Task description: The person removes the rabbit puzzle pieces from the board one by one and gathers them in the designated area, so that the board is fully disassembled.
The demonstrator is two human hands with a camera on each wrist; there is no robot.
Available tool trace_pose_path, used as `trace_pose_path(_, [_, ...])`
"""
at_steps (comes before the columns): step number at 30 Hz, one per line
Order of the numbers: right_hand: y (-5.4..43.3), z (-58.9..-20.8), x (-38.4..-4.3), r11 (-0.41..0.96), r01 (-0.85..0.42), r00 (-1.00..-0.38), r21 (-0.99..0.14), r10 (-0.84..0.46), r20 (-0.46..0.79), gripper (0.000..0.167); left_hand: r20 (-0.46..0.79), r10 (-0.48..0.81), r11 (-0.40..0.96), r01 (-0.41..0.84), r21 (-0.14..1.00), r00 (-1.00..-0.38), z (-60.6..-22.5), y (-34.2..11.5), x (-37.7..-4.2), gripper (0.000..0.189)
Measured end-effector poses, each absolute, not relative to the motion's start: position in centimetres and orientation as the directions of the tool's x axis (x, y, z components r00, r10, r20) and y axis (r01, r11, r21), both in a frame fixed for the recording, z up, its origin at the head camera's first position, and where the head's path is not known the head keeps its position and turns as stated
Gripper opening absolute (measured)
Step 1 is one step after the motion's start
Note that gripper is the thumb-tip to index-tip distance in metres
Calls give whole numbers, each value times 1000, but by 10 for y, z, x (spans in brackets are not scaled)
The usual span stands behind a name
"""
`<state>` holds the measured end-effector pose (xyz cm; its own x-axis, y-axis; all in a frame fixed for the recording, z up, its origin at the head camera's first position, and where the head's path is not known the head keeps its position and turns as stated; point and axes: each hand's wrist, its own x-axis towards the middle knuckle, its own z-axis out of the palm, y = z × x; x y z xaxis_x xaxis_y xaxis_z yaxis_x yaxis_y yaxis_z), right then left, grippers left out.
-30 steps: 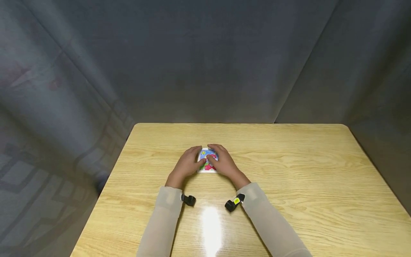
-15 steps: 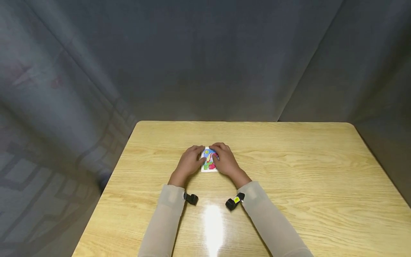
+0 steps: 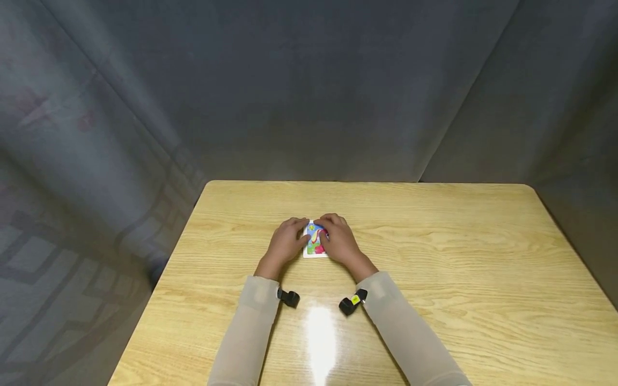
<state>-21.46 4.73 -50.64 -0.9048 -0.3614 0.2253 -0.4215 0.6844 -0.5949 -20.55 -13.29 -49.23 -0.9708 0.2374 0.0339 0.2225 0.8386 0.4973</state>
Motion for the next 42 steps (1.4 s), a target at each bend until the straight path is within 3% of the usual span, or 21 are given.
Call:
trace_pose_path(12, [42,-495,-219,771,-380,-922,-511,-358,146,28,11,241,822,210,530,-971,-492,-135,-206,50])
trace_pose_path(20, [41,-497,-221,791,-392,-919,-471,-359,163,27,15,237,817,208,538,-971,-493,-135,-207,51])
trace_pose_path(42, [39,-497,-220,801,-370,-928,-471,-343,146,28,4,258,805,217,551,-966,-493,-139,-207,52])
